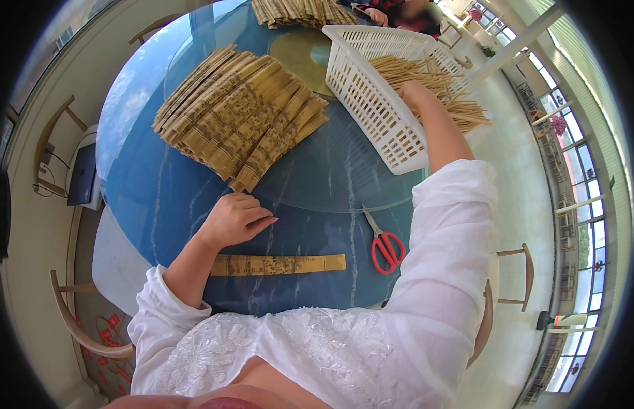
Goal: The person repeatedly picks up thin bamboo sticks from a white basket and inserts them into slots on patterned bamboo strips laid on a blue table. The person aligns and secures each stick, then places the assembled strip back on the table. Scissors are visible but not used.
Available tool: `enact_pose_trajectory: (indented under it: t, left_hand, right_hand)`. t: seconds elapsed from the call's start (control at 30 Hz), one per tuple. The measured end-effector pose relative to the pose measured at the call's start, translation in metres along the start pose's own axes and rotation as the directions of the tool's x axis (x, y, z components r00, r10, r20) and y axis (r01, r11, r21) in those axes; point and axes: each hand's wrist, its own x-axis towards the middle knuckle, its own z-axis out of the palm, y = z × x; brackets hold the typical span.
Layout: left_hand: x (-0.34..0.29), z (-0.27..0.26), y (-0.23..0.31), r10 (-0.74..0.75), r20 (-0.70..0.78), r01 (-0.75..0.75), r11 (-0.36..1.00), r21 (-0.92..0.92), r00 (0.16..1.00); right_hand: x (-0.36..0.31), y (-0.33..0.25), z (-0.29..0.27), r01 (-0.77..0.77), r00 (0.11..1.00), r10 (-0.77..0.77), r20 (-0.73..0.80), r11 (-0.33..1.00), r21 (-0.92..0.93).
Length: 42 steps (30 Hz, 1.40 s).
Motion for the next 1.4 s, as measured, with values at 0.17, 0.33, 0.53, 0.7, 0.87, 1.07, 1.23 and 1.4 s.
enact_pose_trajectory:
  t: [0.17, 0.33, 0.53, 0.7, 0.87, 1.07, 1.23, 1.4]
  left_hand:
    - [-0.001, -0.001, -0.002, 0.002, 0.004, -0.002, 1.0, -0.006, 1.0]
    - [-0.001, 0.001, 0.001, -0.012, 0.004, 0.012, 1.0, -0.017, 1.0]
    - [-0.001, -0.004, 0.006, -0.077, -0.059, 0.073, 0.995, -0.066, 0.995]
    - [0.0, -0.001, 0.015, -0.358, -0.013, 0.297, 0.793, -0.532, 0.934]
    - [0.003, -0.001, 0.026, -0.329, 0.002, 0.097, 0.271, -0.958, 0.944]
    - [0.005, -0.017, 0.069, -0.451, 0.189, 0.301, 0.192, -0.934, 0.872]
    - [-0.002, -0.024, 0.091, -0.56, 0.159, 0.31, 0.185, -0.933, 0.813]
    - [-0.014, -0.032, 0.095, -0.642, 0.164, 0.32, 0.135, -0.938, 0.749]
  right_hand:
    - [-0.004, 0.02, -0.007, -0.003, 0.984, -0.015, -0.175, 0.995, -0.103]
    - [-0.054, 0.003, -0.043, -0.259, 0.731, 0.087, -0.677, 0.953, -0.157]
    - [-0.191, -0.091, -0.026, 0.231, 0.618, 0.028, -0.786, 0.949, 0.216]
    - [-0.304, -0.161, 0.048, 0.231, 0.973, -0.117, -0.199, 0.459, 0.858]
    - [-0.349, -0.179, 0.098, -0.091, 0.937, -0.306, 0.167, 0.246, 0.965]
    - [-0.374, -0.188, 0.138, -0.254, 0.855, -0.449, 0.259, 0.072, 0.965]
    - [-0.39, -0.195, 0.142, 0.162, 0.967, -0.228, -0.114, 0.206, 0.965]
    - [-0.39, -0.179, 0.124, 0.494, 0.523, -0.1, -0.847, 0.845, 0.205]
